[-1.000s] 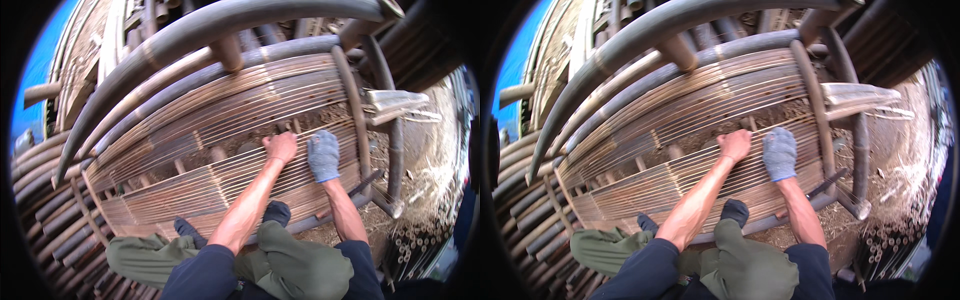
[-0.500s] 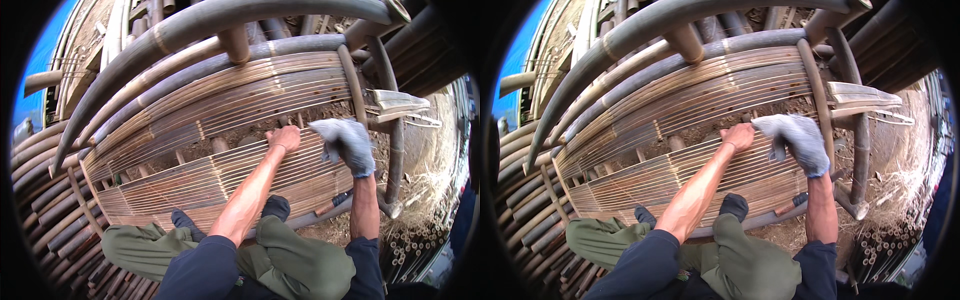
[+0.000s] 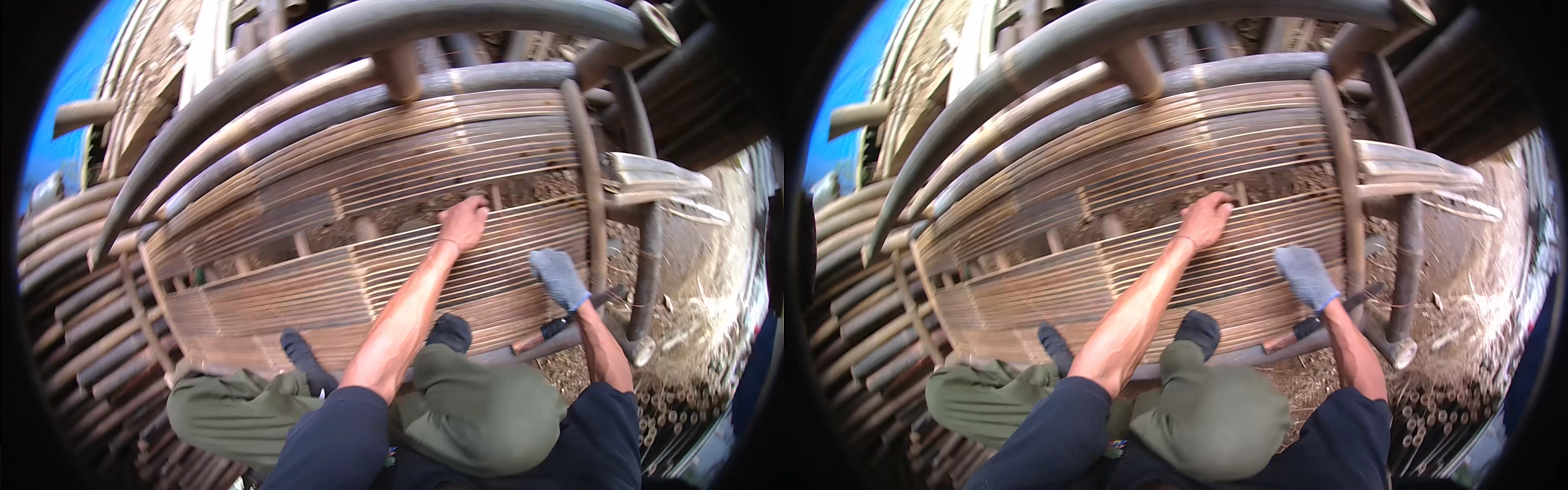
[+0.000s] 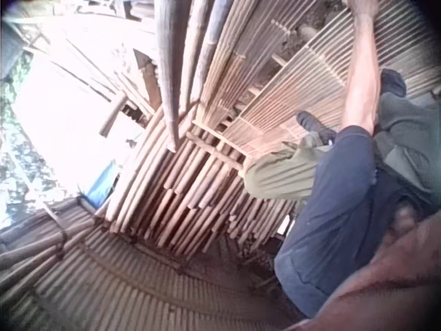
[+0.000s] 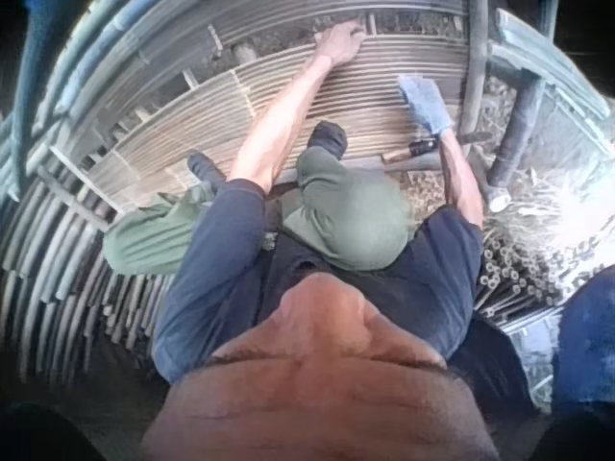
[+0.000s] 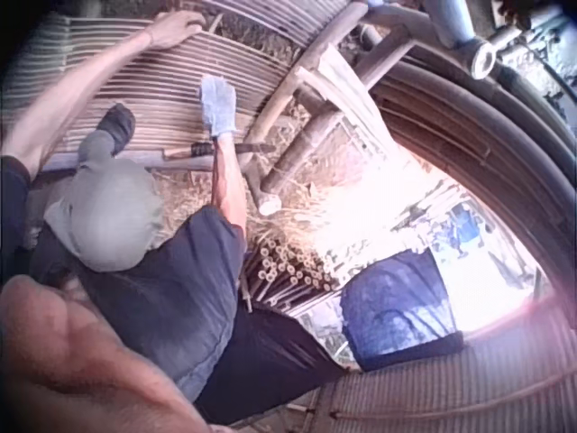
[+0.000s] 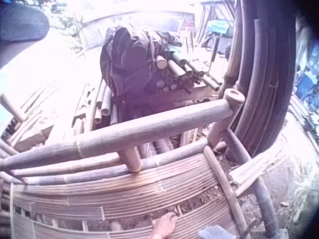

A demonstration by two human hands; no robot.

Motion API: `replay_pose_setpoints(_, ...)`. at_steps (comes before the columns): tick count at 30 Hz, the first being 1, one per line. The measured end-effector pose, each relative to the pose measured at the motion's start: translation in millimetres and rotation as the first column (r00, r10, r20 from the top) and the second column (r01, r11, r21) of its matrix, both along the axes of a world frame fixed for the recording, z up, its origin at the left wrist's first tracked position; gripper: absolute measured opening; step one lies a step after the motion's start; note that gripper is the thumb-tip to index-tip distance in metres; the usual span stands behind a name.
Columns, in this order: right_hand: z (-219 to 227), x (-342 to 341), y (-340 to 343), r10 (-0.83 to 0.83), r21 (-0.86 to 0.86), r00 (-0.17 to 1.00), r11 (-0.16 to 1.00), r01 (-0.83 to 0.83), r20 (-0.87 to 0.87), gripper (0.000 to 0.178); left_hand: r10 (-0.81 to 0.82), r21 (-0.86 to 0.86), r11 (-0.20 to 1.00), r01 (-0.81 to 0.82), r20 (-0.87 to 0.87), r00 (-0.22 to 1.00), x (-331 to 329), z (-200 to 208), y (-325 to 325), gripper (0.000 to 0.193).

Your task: The person weaves thin bamboo strips into a larger bamboo frame using both hands. They interlace the strips through the existing structure, occasionally using a small tool to adjust or tighten the weave.

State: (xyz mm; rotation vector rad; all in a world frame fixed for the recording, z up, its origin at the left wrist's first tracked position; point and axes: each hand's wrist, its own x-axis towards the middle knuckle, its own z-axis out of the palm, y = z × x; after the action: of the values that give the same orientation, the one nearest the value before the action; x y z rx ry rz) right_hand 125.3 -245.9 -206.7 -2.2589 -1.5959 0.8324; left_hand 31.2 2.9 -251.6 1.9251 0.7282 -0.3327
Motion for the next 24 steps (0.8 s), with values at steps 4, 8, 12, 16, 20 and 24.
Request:
replay_pose_setpoints(4,0,1,1,-0.061,0.100,0.986,0.994,0.046,0.153,0.011,0.069,-0.053,0.997,-0.054,0.337,0.939,-50,23,19,0.028)
replay_pose_setpoints(8,24,18,-35,-0.798,-0.136,0.416,0.515,0.846,-0.436,0.029,-0.400,0.429,0.873,0.232,0.358,0.844,-161,63,74,0.033)
replay_pose_setpoints(12,83,19,-111,-0.546,-0.174,0.600,0.637,0.751,0.585,0.045,-0.647,0.613,0.536,0.580,-0.142,0.749,-269,82,172,0.029)
replay_pose_setpoints(16,137,-37,-104,-0.557,0.045,0.441,0.655,0.755,0.703,0.063,-0.834,0.678,0.408,0.612,0.004,0.552,-296,63,210,0.022)
replay_pose_setpoints(20,142,-104,3,-0.595,0.142,0.590,0.759,0.635,0.546,0.052,-0.922,0.700,0.280,0.657,0.005,0.387,-284,41,217,0.019)
replay_pose_setpoints(24,110,-171,139,-0.472,0.070,0.881,0.878,0.474,-0.035,0.055,-0.847,0.565,0.479,0.671,0.098,0.522,-272,41,227,0.013)
